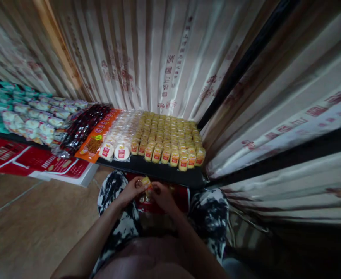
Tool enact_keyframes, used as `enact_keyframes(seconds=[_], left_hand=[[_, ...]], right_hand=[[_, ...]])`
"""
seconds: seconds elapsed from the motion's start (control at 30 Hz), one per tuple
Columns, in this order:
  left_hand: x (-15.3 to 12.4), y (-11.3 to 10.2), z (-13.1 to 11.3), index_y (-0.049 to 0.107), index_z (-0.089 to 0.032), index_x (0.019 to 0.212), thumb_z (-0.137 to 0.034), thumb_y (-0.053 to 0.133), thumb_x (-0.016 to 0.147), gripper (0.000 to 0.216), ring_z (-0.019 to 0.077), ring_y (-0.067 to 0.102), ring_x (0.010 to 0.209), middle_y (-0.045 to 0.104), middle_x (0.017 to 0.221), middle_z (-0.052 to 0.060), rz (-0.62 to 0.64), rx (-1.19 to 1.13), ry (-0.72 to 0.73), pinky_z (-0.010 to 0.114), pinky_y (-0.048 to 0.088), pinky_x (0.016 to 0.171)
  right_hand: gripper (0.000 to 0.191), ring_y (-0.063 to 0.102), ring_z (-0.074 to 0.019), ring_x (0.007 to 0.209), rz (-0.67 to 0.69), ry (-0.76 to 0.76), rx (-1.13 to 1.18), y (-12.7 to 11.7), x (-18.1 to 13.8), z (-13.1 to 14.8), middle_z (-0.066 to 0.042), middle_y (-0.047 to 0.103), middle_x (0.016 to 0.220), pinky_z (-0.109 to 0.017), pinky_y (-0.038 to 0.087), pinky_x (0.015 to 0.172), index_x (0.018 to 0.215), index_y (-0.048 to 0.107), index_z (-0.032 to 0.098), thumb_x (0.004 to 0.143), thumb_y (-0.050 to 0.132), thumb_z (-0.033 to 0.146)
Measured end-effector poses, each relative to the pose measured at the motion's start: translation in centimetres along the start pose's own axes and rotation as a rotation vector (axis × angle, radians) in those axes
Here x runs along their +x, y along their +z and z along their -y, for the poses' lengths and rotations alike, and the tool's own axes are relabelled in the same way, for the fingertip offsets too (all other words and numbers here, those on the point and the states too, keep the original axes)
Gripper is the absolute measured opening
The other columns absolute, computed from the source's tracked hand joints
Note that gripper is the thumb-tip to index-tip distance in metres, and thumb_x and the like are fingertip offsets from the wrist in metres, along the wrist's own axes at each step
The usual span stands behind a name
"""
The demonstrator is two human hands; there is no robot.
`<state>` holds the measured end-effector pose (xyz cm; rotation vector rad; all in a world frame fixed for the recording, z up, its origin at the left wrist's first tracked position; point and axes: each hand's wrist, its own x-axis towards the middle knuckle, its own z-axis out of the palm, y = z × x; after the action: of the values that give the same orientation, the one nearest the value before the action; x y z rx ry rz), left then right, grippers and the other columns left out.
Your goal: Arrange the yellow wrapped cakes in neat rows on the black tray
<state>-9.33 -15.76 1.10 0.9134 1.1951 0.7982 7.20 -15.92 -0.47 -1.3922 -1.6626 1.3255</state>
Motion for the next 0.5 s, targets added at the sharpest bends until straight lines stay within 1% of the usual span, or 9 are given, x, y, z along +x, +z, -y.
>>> enact_keyframes(seconds=[0.07, 0.13, 0.2, 0.27, 0.33, 0.4, 0.5], left_hand=[[-0.4, 0.2, -0.1, 0.054, -0.012, 0.098, -0.045, 0.072, 0.06, 0.054, 0.0099, 0.053, 0.06, 0.059, 0.074, 0.001, -0.049, -0.029, 0.038, 0.02, 0.041, 0.056], [-0.4, 0.2, -0.3, 0.056, -0.012, 0.092, -0.046, 0.068, 0.064, 0.045, 0.01, 0.052, 0.059, 0.059, 0.071, 0.0, -0.102, -0.007, 0.104, 0.021, 0.041, 0.056], [0.1, 0.0, -0.7, 0.057, -0.013, 0.087, -0.044, 0.063, 0.068, 0.037, 0.0107, 0.052, 0.059, 0.059, 0.07, 0.0, -0.171, 0.066, 0.193, 0.021, 0.041, 0.057], [0.8, -0.6, -1.4, 0.058, -0.014, 0.086, -0.041, 0.059, 0.072, 0.031, 0.0129, 0.054, 0.065, 0.061, 0.074, 0.001, -0.241, 0.175, 0.276, 0.023, 0.043, 0.06], [1.7, -1.5, -2.4, 0.06, -0.015, 0.09, -0.036, 0.056, 0.075, 0.026, 0.016, 0.057, 0.074, 0.064, 0.081, 0.003, -0.304, 0.321, 0.343, 0.025, 0.045, 0.067], [2.5, -2.4, -3.6, 0.059, -0.016, 0.097, -0.031, 0.054, 0.078, 0.025, 0.0186, 0.058, 0.084, 0.065, 0.091, 0.005, -0.372, 0.483, 0.386, 0.028, 0.044, 0.076], [3.7, -3.3, -5.2, 0.056, -0.017, 0.105, -0.028, 0.05, 0.082, 0.027, 0.0217, 0.058, 0.093, 0.064, 0.1, 0.008, -0.452, 0.703, 0.357, 0.032, 0.042, 0.082]], right_hand=[[0.021, 0.064, -0.015, 0.074, -0.029, 0.0, 0.059, 0.6, 0.4, 0.7, -0.003, 0.068, 0.085, -0.027, 0.051, 0.068, 0.093, 0.058, 0.02, 0.075, 0.056, 0.03], [0.023, 0.062, -0.0137, 0.067, -0.068, 0.013, 0.106, 1.2, 1.1, 1.3, -0.003, 0.067, 0.084, -0.025, 0.051, 0.06, 0.093, 0.057, 0.019, 0.075, 0.056, 0.033], [0.028, 0.06, -0.012, 0.061, -0.116, 0.02, 0.141, 1.9, 2.0, 1.6, -0.004, 0.065, 0.089, -0.024, 0.051, 0.054, 0.097, 0.056, 0.018, 0.075, 0.055, 0.035], [0.034, 0.059, -0.0107, 0.058, -0.146, -0.012, 0.144, 2.4, 3.1, 1.8, -0.006, 0.063, 0.096, -0.024, 0.051, 0.052, 0.105, 0.054, 0.017, 0.076, 0.052, 0.035], [0.039, 0.059, -0.0103, 0.059, -0.192, -0.075, 0.074, 2.7, 4.0, 2.2, -0.009, 0.059, 0.104, -0.026, 0.052, 0.056, 0.113, 0.052, 0.017, 0.077, 0.05, 0.033], [0.042, 0.06, -0.0111, 0.063, -0.261, -0.147, -0.049, 2.7, 4.8, 2.7, -0.011, 0.056, 0.109, -0.028, 0.053, 0.064, 0.117, 0.051, 0.017, 0.077, 0.048, 0.028], [0.042, 0.059, -0.0139, 0.072, -0.342, -0.233, -0.194, 2.5, 5.6, 3.5, -0.012, 0.056, 0.11, -0.031, 0.052, 0.073, 0.119, 0.051, 0.016, 0.078, 0.044, 0.022]])
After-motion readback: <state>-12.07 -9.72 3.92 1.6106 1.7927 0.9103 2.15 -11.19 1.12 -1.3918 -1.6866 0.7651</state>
